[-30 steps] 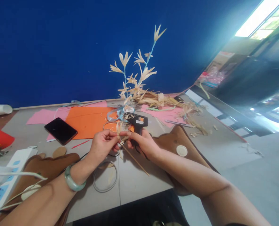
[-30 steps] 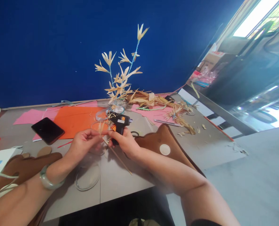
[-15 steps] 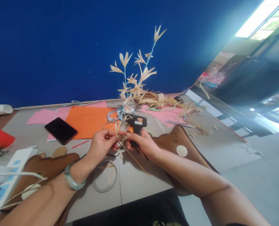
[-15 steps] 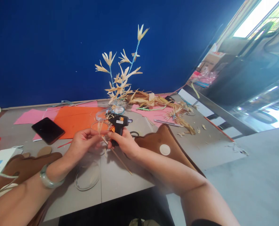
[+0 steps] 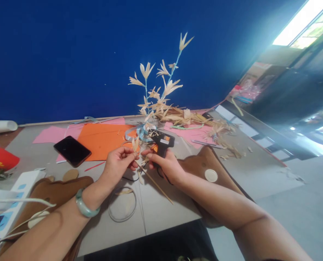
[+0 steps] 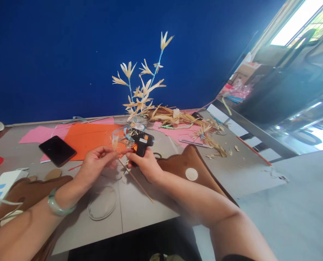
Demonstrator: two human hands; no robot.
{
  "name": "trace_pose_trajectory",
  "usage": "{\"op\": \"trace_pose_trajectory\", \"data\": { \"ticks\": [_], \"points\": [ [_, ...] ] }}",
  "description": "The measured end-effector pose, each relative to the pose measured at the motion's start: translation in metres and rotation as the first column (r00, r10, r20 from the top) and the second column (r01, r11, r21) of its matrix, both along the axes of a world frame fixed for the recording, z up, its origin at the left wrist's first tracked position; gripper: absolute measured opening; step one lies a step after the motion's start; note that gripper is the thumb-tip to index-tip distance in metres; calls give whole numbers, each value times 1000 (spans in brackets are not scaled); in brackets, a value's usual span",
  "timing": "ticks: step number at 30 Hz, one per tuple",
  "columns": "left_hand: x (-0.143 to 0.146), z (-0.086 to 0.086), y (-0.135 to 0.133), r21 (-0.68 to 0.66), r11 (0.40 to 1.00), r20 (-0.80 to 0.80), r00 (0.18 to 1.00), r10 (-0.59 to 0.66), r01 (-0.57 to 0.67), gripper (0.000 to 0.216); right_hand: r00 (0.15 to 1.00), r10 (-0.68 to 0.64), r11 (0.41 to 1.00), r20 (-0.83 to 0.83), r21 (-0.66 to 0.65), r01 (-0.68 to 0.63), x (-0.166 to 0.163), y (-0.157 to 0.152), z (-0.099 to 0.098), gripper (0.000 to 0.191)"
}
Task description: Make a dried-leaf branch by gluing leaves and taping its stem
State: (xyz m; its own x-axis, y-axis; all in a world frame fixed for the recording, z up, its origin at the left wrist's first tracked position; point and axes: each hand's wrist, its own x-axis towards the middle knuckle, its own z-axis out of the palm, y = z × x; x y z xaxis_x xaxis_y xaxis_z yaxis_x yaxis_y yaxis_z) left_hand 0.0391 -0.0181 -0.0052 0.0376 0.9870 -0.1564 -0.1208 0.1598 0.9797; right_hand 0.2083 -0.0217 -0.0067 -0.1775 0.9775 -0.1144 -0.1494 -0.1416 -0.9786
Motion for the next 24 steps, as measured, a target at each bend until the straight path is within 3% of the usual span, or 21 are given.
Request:
{"op": "trace_pose_trajectory", "data": {
  "ticks": [4, 10, 24],
  "points": [
    [-1, 3, 1, 20, 998, 61, 996, 58, -59, 27, 999, 28, 998, 40, 52, -30, -4, -2, -8, 26],
    [1, 5, -3, 36, 996, 72, 994, 82, -85, 26, 993, 76, 997, 95, 13, -77, -9, -8, -13, 27],
    [-1, -1, -2, 34, 999, 167, 986, -26, 20, 28, 990, 94, 995, 105, -26, -92, -9, -6, -16, 26]
  ]
}}
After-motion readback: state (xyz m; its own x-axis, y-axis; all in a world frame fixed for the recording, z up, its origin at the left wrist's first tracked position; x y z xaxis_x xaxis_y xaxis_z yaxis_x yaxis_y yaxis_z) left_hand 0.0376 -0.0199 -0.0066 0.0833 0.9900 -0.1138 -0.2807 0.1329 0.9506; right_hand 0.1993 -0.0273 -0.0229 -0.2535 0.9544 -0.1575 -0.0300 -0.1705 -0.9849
